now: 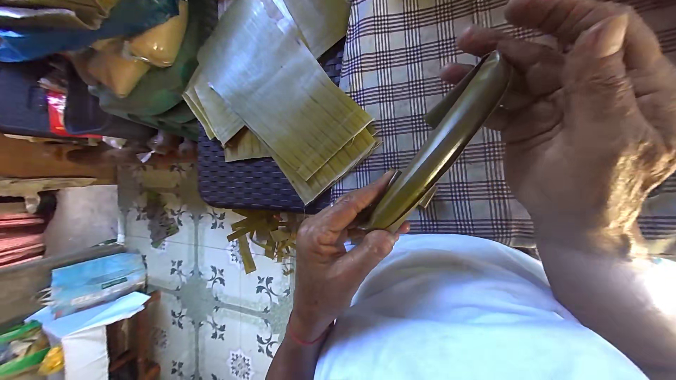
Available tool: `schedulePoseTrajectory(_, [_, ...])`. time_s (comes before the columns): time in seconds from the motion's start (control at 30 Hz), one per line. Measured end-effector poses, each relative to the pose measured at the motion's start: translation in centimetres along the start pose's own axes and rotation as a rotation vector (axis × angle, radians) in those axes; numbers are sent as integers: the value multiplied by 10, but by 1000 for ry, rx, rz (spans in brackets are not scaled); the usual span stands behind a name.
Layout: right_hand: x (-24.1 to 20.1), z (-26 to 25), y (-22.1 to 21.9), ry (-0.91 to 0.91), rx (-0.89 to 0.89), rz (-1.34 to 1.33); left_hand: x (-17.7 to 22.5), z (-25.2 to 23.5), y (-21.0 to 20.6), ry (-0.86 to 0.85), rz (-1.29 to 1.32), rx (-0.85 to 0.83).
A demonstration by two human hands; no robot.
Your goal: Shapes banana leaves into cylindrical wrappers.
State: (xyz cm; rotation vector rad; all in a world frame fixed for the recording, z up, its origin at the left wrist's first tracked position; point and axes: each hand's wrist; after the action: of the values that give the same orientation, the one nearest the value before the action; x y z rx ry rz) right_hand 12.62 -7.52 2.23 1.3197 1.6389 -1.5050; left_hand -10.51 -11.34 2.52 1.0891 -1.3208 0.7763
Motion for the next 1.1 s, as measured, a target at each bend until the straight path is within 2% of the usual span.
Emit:
schedulePoseTrajectory(0.07, [0,-2,0,-29,1,-54,1,-1,0,-5,-33,12])
schedulePoseTrajectory(0.13, [0,-1,3,-44,-83,-72,3,-3,1,-15,-76,25])
schedulePoseTrajectory(0.2, [0,1,6,-31,-177,-29,4,-4,1,-20,-95,43])
schedulePoseTrajectory(0.33, [6,0,9,4,-239,21,5,-7,2,-25,-90,63])
schedulePoseTrajectory(0.7, [9,0,13,12,-244,-68,10,-15,1,11,1,101])
schedulePoseTrajectory(1.1, [5,5,12,75,-244,-23,17,-22,-8,-35,-295,113])
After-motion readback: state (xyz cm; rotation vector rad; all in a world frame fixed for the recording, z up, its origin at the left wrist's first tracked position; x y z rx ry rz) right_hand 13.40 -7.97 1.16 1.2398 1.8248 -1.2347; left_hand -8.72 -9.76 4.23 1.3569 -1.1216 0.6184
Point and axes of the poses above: each hand's wrist, its own z-axis away from the middle knuckle, its own y-axis out of the back of the hand, x = y × z, and after that the axes turned 11 degrees about -z, right-handed
